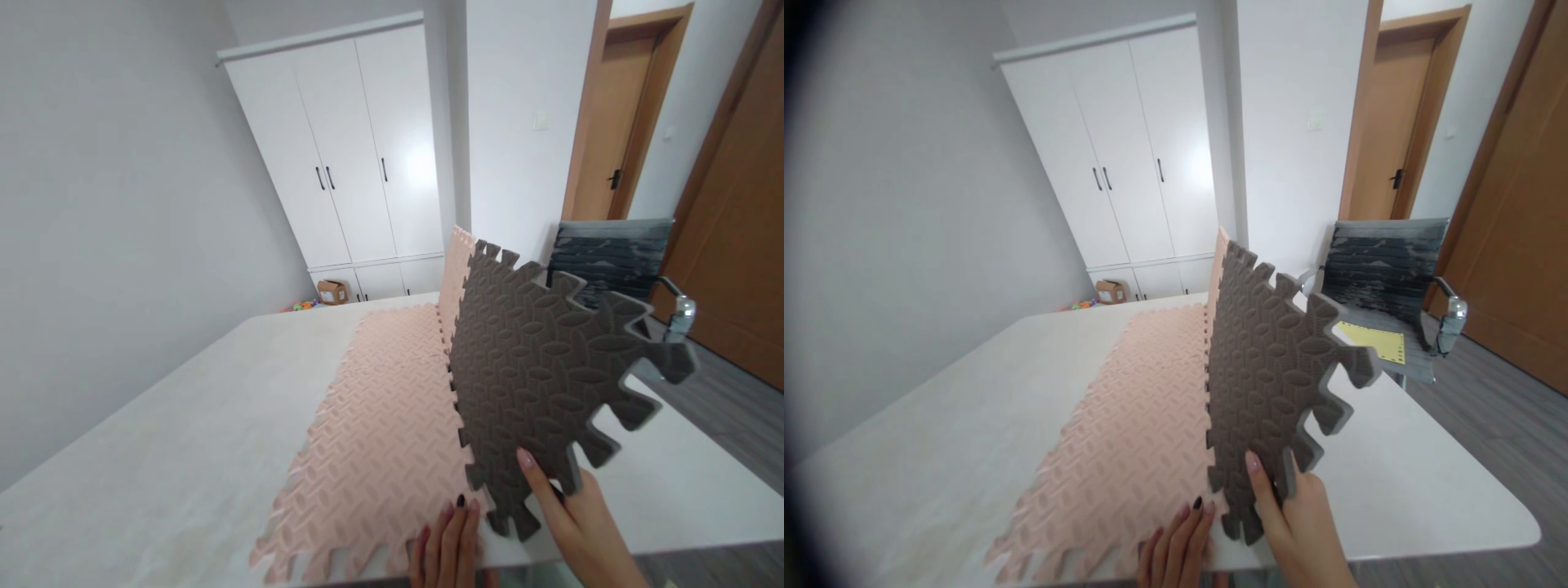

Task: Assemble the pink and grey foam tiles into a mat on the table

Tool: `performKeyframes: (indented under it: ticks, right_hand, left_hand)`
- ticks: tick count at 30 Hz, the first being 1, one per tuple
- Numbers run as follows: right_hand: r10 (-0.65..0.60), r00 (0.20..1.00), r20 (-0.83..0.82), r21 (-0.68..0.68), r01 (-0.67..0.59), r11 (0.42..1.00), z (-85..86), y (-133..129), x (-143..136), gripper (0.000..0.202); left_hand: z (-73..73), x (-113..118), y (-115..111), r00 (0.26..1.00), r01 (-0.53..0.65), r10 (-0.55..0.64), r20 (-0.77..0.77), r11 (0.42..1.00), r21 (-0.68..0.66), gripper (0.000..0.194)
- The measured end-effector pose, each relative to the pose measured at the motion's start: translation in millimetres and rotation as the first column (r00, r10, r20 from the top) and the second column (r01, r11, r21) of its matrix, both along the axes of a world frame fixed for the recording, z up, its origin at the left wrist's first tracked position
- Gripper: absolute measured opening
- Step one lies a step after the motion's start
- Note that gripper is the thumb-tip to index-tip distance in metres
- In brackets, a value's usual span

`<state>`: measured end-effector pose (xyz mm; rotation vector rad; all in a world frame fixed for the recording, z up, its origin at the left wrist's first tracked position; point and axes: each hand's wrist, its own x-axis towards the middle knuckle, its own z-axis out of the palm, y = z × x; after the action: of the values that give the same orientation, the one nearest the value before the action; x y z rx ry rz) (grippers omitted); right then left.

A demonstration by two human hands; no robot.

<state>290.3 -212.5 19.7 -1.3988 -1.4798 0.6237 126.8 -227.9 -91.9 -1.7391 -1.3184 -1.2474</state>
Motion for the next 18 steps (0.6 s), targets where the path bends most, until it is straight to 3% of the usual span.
performKeyframes:
  ticks: [12,18]
  right_hand:
    - [-0.056,0.998,-0.001,0.108,0.056,0.993,36.2,47,70,0.038]
    - [-0.087,0.996,0.037,0.11,0.082,0.991,48.7,83,125,0.03]
  left_hand:
    - [-4.4,-1,4,1.0,-0.007,0.007,-0.014,1.0,0.009,0.039]
    - [-3.6,0,5,1.0,-0.004,0.004,-0.027,1.0,0.009,0.045]
